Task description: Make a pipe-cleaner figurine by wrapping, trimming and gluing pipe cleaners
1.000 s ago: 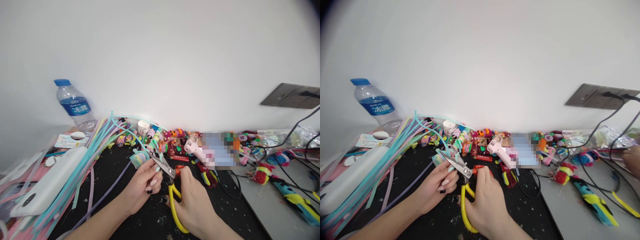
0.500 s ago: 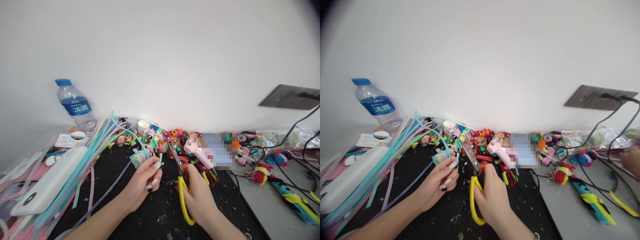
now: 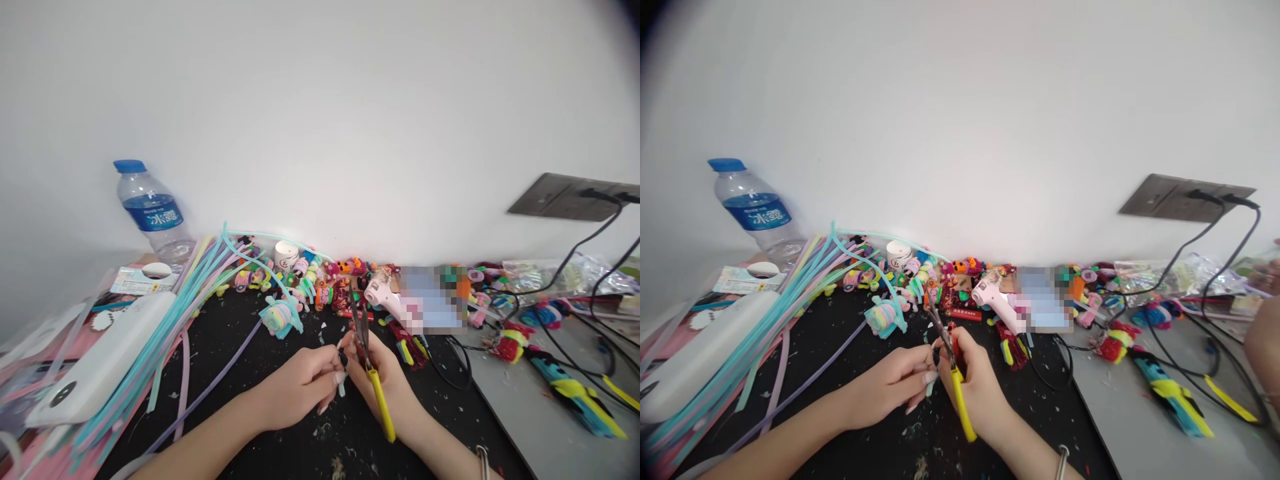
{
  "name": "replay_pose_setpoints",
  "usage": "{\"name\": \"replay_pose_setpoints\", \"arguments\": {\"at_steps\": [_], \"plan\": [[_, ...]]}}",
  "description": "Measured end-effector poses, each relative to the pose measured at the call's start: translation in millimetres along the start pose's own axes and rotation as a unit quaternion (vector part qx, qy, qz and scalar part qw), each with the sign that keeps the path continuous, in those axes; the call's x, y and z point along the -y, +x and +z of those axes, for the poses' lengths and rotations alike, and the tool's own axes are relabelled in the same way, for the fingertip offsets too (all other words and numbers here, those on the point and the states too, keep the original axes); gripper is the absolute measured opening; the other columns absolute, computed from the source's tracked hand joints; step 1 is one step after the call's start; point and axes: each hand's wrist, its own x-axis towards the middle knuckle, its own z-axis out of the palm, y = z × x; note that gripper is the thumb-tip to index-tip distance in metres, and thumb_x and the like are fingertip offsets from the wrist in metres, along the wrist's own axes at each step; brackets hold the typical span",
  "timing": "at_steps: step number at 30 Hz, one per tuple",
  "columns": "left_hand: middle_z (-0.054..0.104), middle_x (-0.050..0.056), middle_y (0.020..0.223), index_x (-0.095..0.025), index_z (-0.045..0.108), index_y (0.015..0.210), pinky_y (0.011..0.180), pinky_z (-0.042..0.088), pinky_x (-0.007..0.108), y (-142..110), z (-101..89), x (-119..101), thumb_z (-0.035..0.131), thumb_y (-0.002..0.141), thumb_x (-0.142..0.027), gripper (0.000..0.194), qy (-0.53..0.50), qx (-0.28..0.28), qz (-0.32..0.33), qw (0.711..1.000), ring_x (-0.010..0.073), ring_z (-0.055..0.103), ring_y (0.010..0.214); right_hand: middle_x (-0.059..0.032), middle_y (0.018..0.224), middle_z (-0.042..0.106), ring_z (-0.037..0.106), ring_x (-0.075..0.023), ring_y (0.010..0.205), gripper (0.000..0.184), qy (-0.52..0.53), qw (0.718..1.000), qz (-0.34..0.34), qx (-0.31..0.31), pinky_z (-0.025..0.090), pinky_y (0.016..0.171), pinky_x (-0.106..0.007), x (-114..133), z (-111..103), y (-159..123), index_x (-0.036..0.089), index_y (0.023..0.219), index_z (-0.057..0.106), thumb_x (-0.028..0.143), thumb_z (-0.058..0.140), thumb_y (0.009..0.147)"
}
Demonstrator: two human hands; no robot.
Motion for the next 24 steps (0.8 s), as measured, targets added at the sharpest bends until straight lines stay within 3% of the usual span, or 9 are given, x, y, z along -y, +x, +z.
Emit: {"name": "replay_pose_setpoints", "arguments": {"at_steps": [6, 8, 12, 20, 24], "plan": [[0.050, -0.004, 0.055, -0.018, 0.051, 0.082, 0.042, 0.029, 0.018, -1, 0.3, 2, 0.051, 0.085, -0.038, 0.021, -0.009, -0.014, 0.011, 1.000, 0.0081, 0.041, 0.042, 0.0040, 0.067, 0.047, 0.042, -0.0099, 0.056, 0.010, -0.026, 0.995, -0.010, -0.094, 0.038, 0.052, -0.021, -3, 1, 0, 0.019, 0.092, 0.049, 0.026, 0.050, 0.084], [0.050, -0.004, 0.054, -0.018, 0.050, 0.076, 0.042, 0.030, 0.018, 0, 1.3, 3, 0.052, 0.084, -0.039, 0.023, 0.014, -0.026, 0.015, 0.999, 0.0080, 0.043, 0.042, 0.0044, 0.066, 0.046, 0.042, -0.0103, 0.057, 0.009, -0.029, 0.996, -0.015, -0.082, 0.039, 0.054, -0.021, -2, 2, -1, 0.020, 0.086, 0.047, 0.026, 0.052, 0.083], [0.051, -0.004, 0.052, -0.018, 0.043, 0.067, 0.038, 0.029, 0.017, 1, 2.0, 4, 0.039, 0.091, -0.037, 0.030, 0.018, -0.035, 0.001, 0.999, 0.0060, 0.039, 0.036, 0.0043, 0.067, 0.047, 0.042, -0.0102, 0.058, 0.013, -0.024, 0.998, -0.017, -0.052, 0.038, 0.054, -0.021, 0, 4, -2, 0.019, 0.081, 0.046, 0.028, 0.056, 0.081], [0.057, 0.000, 0.057, -0.017, 0.044, 0.076, 0.037, 0.028, 0.016, 7, 1.7, 10, 0.037, 0.091, -0.041, 0.029, -0.115, -0.032, 0.002, 0.993, 0.0052, 0.040, 0.036, 0.0028, 0.069, 0.047, 0.046, -0.0117, 0.059, 0.016, 0.032, 0.992, 0.003, -0.121, 0.041, 0.053, -0.022, -8, 8, 0, 0.020, 0.091, 0.050, 0.033, 0.053, 0.084], [0.061, 0.001, 0.062, -0.016, 0.047, 0.078, 0.039, 0.032, 0.017, 6, 2.5, 10, 0.038, 0.090, -0.042, 0.030, -0.094, -0.042, 0.008, 0.995, 0.0054, 0.043, 0.036, 0.0027, 0.070, 0.047, 0.046, -0.0119, 0.060, 0.015, 0.025, 0.992, -0.007, -0.122, 0.041, 0.056, -0.023, -10, 9, 0, 0.020, 0.091, 0.050, 0.033, 0.053, 0.084]]}}
